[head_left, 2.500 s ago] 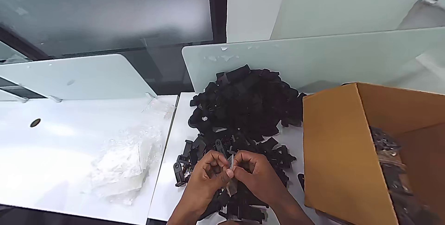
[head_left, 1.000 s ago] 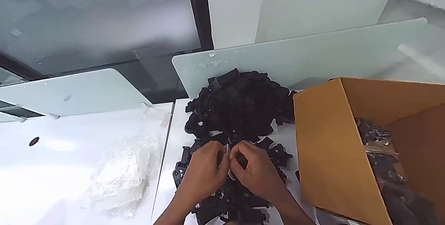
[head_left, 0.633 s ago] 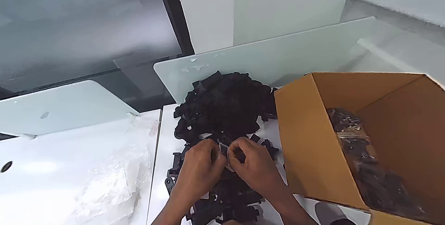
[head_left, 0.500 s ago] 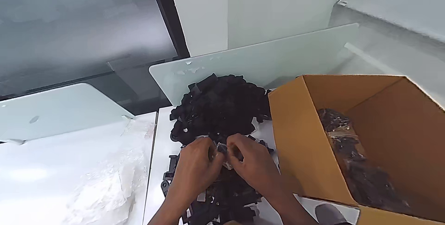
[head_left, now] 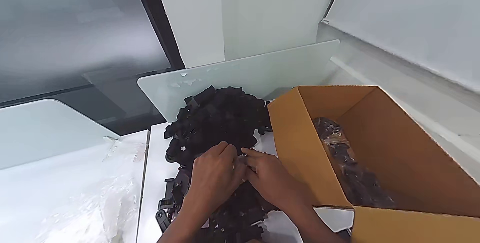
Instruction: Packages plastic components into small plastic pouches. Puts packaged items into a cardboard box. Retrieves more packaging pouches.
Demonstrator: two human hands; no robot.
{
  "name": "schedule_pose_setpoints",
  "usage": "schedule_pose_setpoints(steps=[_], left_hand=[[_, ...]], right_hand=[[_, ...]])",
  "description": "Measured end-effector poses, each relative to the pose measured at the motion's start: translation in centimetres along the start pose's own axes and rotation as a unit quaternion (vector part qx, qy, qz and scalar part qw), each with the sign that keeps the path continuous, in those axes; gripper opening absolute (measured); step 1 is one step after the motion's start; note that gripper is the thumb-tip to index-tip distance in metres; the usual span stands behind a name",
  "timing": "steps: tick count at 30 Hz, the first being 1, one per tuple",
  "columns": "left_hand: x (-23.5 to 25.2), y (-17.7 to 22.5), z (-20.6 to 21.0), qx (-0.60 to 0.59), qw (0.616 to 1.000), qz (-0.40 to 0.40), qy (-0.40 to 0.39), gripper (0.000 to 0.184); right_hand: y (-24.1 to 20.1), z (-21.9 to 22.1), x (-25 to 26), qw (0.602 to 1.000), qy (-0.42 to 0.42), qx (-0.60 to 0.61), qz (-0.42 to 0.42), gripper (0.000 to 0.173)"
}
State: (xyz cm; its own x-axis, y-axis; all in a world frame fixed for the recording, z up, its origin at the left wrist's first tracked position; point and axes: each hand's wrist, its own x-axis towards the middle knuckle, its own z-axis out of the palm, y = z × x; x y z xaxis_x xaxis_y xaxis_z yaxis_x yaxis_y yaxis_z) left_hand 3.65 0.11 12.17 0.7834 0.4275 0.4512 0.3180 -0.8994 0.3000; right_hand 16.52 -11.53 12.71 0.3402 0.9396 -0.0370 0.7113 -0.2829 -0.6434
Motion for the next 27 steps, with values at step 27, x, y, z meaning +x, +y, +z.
schedule_pose_setpoints(steps=[27], left_hand=[[-7.1,-5.2,1.8,-0.655,0.689,-0.310,0.018,0.092]], right_hand=[[4.5,6.4,-0.4,0.745,0.107,0.656,-0.056,0.042]])
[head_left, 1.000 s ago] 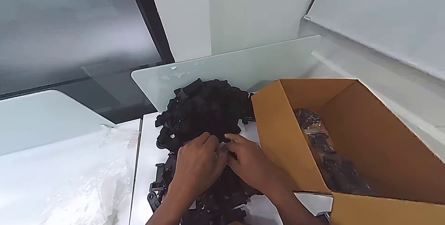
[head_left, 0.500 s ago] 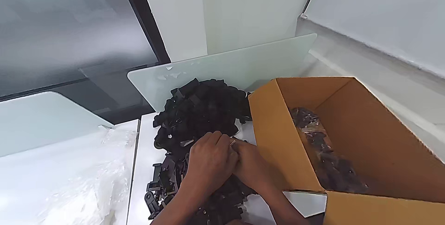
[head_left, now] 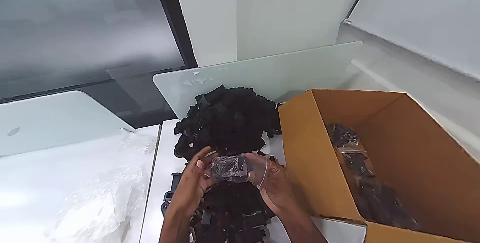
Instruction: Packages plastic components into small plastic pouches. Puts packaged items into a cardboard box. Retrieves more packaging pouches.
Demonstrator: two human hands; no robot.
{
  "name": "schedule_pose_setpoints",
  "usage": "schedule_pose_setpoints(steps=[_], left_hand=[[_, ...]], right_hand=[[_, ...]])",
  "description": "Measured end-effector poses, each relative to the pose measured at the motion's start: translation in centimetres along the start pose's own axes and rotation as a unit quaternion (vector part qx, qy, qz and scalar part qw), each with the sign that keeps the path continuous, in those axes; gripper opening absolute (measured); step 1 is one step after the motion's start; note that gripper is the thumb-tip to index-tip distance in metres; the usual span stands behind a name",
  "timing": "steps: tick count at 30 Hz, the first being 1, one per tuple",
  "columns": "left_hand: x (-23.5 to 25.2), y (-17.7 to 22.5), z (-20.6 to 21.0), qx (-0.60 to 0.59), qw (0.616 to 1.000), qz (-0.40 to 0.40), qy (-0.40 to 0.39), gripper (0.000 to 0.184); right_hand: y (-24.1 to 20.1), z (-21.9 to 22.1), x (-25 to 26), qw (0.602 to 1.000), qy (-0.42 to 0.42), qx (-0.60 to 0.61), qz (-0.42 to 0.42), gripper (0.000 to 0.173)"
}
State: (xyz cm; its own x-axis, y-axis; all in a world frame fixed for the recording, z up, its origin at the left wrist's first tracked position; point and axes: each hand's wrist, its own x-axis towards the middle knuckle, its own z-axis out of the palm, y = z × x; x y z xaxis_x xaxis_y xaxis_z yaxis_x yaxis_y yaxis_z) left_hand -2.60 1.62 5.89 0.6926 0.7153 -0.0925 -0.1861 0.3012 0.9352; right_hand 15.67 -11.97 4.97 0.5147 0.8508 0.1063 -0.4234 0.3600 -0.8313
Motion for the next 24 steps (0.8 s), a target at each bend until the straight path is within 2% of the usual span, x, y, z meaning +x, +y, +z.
schedule_pose_setpoints(steps=[1,3,5,8,10,14,16,20,24], left_hand=[[-0.2,-0.5,-0.1,-0.069,0.997,-0.030,-0.033,0.092],[-0.8,-1.3,-0.1,-0.133,0.988,-0.048,-0.063,0.084],[-0.9,-1.6,0.1,-0.150,0.987,-0.037,-0.045,0.073],[-0.7,-1.9,0.5,-0.144,0.988,-0.049,-0.006,0.075],[-0.7,-2.2,0.5,-0.154,0.986,-0.064,0.012,0.076],[-0.6,-3.3,0.3,-0.192,0.976,-0.059,0.088,0.039],[-0.8,-4.3,-0.3,-0.209,0.972,-0.047,0.093,0.035],[-1.8,-5.7,-1.7,-0.217,0.973,-0.035,0.075,0.035],[-2.6,-7.1,-4.0,-0.224,0.975,-0.008,0.011,0.036]], right_hand=[[0.5,0.1,0.0,1.000,0.001,0.019,0.007,0.042],[1.2,0.4,-0.5,1.000,0.011,0.024,0.015,0.042],[1.3,0.2,-0.7,1.000,-0.003,0.012,0.007,0.043],[1.1,-0.4,-0.6,0.998,-0.053,-0.033,-0.010,0.043],[0.8,-0.4,-0.5,0.987,-0.077,-0.131,-0.049,0.041],[1.2,-0.7,0.1,0.922,-0.061,-0.352,-0.147,0.027],[1.5,-0.7,0.2,0.904,-0.073,-0.400,-0.132,0.024],[1.0,-0.1,0.3,0.857,-0.116,-0.498,-0.055,0.044],[1.5,1.2,0.6,0.839,-0.135,-0.527,-0.011,0.041]])
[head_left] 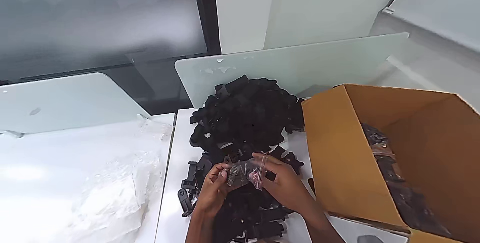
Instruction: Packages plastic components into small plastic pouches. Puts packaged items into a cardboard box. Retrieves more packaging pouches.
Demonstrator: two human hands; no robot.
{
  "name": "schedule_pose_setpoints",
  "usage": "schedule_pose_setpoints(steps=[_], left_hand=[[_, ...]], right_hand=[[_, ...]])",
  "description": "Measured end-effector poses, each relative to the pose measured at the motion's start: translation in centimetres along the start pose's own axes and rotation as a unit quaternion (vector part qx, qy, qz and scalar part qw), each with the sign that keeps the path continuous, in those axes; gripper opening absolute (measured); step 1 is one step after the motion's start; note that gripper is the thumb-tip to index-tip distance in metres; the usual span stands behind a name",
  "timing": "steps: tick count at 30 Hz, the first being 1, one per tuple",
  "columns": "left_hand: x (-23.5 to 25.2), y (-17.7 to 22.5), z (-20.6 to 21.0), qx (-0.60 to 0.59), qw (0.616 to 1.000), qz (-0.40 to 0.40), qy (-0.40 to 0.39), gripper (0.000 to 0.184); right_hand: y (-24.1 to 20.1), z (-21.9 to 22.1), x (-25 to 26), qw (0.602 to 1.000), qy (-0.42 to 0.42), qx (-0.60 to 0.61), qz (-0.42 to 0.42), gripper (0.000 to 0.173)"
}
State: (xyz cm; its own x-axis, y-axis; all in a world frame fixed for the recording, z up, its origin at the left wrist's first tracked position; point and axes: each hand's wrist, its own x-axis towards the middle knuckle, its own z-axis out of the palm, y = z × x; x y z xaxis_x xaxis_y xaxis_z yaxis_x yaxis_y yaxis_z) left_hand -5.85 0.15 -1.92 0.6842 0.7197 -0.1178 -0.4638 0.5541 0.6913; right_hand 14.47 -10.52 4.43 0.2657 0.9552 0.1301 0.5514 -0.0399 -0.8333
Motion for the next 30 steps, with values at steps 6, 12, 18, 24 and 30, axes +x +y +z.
schedule_pose_setpoints(steps=[6,12,18,24,30], left_hand=[[-0.2,0.6,-1.2,-0.023,0.999,0.027,0.031,0.076],[-0.3,0.9,-1.6,-0.019,0.995,0.036,0.086,0.060],[0.0,2.0,-2.5,-0.007,0.990,0.037,0.133,0.038],[0.0,1.9,-2.1,-0.021,0.990,0.026,0.136,0.039],[0.2,1.5,-2.4,-0.016,0.995,0.009,0.102,0.054]], right_hand=[[-2.1,0.7,0.9,0.984,-0.126,-0.115,0.055,0.050],[-1.5,2.6,0.9,0.990,-0.035,-0.106,-0.081,0.035],[-1.8,2.5,1.2,0.992,0.001,0.103,-0.070,0.038],[-2.0,3.0,1.3,0.994,0.046,0.042,-0.090,0.040],[-1.9,3.6,1.7,0.997,0.032,0.026,-0.069,0.044]])
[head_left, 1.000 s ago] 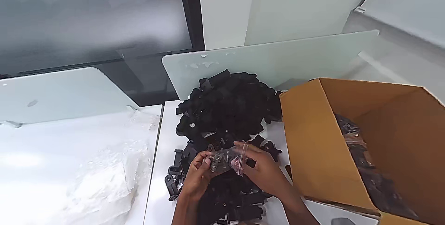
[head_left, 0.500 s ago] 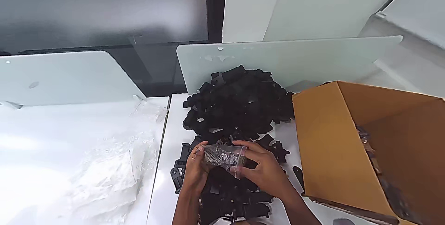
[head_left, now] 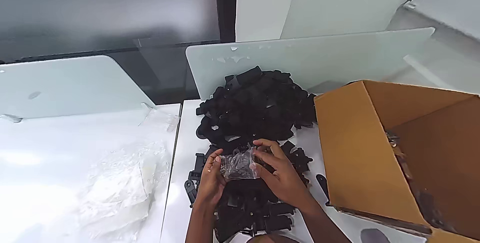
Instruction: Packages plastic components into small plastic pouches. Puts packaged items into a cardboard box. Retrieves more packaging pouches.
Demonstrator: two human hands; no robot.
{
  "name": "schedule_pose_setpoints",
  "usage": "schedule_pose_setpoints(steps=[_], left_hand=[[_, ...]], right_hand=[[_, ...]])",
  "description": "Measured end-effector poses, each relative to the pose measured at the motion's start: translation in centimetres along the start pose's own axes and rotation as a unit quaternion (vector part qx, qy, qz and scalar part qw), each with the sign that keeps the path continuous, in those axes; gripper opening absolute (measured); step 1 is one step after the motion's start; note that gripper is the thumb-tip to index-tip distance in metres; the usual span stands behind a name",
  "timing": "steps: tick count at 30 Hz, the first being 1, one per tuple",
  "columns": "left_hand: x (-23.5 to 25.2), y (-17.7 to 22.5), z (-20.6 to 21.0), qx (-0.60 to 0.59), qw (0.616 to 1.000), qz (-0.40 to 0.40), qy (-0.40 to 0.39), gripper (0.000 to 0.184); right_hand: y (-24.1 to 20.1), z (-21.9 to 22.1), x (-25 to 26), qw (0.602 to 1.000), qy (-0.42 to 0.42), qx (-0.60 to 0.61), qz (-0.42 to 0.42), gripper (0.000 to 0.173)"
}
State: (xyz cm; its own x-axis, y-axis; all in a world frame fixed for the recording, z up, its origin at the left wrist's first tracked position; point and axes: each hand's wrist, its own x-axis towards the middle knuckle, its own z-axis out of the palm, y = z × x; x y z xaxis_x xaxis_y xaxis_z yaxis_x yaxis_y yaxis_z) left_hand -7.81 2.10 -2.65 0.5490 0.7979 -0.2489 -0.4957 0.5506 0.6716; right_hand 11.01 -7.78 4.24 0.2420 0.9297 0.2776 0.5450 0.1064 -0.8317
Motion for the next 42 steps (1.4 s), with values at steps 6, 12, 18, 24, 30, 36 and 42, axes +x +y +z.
schedule_pose_setpoints(steps=[6,12,18,24,30,36,42], left_hand=[[0.4,0.4,-0.5,-0.005,0.999,-0.009,-0.039,0.055],[0.4,0.3,-1.0,-0.036,0.998,0.018,-0.044,0.093],[0.8,0.2,-1.5,-0.006,0.999,0.048,-0.017,0.075],[0.7,-0.1,-1.3,-0.021,0.999,0.036,-0.012,0.056],[0.9,-0.2,-1.3,0.000,0.999,0.044,0.022,0.054],[0.9,-0.1,-1.4,-0.046,0.998,0.039,-0.019,0.096],[0.9,-1.1,-0.4,-0.100,0.994,0.037,0.019,0.120]], right_hand=[[-0.3,0.7,-0.1,0.998,0.042,-0.004,-0.056,0.042],[-1.2,-0.2,-0.1,0.990,-0.002,-0.138,-0.032,0.035],[-1.5,-1.0,0.3,0.965,-0.017,-0.247,-0.083,0.038],[-1.4,-0.7,0.1,1.000,-0.020,-0.022,-0.004,0.035],[-1.1,-0.3,0.2,0.979,-0.036,-0.175,-0.099,0.034],[-0.9,-0.8,0.5,0.993,-0.058,-0.072,-0.067,0.034],[-0.5,-0.7,0.3,0.991,-0.069,-0.076,-0.084,0.031]])
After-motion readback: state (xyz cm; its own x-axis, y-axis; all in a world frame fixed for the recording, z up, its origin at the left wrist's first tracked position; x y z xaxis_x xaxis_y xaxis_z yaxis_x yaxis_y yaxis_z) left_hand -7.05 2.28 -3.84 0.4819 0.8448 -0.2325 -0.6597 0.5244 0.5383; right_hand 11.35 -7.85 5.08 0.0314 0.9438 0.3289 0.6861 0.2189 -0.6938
